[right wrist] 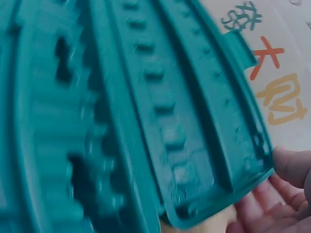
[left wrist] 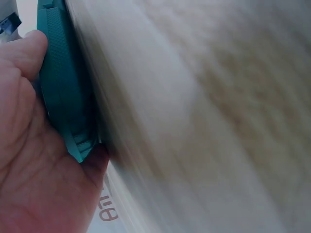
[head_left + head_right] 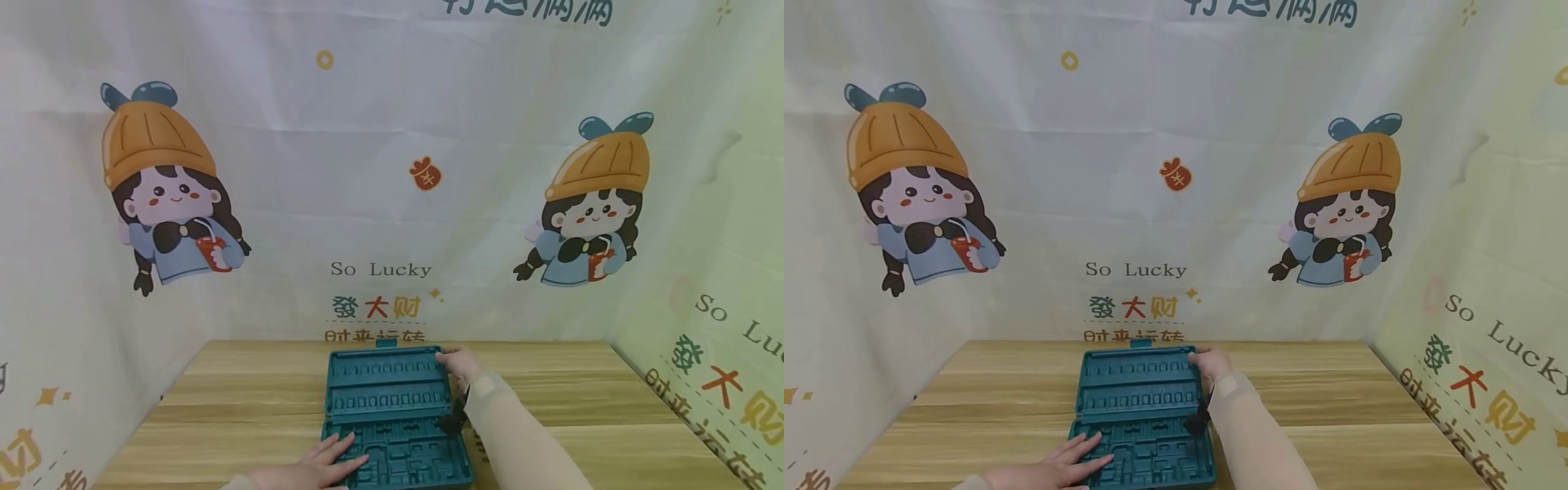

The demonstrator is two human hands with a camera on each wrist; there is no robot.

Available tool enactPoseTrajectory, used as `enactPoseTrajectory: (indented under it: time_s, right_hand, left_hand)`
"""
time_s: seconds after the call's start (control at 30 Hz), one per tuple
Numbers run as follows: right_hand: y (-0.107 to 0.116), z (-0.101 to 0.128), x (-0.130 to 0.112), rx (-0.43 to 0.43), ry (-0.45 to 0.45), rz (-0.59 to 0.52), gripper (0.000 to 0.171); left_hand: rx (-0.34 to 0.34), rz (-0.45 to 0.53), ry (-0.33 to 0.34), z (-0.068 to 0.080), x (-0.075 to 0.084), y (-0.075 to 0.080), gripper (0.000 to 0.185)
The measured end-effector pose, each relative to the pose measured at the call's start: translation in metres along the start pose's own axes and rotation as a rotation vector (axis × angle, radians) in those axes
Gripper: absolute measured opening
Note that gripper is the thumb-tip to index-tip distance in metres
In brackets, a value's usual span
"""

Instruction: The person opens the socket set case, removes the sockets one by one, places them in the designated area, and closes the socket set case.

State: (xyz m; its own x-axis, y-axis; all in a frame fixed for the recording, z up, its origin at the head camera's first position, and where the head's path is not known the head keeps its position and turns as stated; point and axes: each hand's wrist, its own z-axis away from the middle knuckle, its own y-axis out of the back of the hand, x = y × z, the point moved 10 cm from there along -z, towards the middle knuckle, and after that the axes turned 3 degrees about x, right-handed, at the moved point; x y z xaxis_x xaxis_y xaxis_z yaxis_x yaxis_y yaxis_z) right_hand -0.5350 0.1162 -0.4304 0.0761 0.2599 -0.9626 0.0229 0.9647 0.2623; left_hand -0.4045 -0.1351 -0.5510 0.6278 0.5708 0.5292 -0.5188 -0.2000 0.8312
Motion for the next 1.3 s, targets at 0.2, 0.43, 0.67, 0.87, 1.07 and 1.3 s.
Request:
enactPoseTrajectory:
  time_s: [0.2,0.43,0.67,0.87,1.07,1.3]
  right_hand:
    - [0.011,0.012,-0.024,0.051,0.142,0.016,0.039]
    - [0.019,0.010,-0.025,0.028,0.200,0.045,0.035]
    - [0.022,0.013,-0.025,0.008,0.170,-0.002,0.033]
    - [0.018,0.015,-0.025,-0.002,0.172,-0.050,0.033]
    - [0.015,0.018,-0.026,-0.008,0.180,-0.088,0.032]
    - [0.016,0.020,-0.029,-0.023,0.197,-0.088,0.034]
  left_hand:
    - [0.062,-0.158,0.008,0.001,0.013,0.015,0.062]
    - [0.266,-0.110,0.090,0.006,0.054,0.081,0.055]
    - [0.705,0.187,0.363,0.025,0.043,0.174,0.055]
    - [0.857,0.335,0.452,0.025,0.012,0.193,0.056]
    - [0.842,0.470,0.465,0.016,-0.001,0.188,0.054]
    - [0.856,0.506,0.458,0.016,-0.010,0.186,0.045]
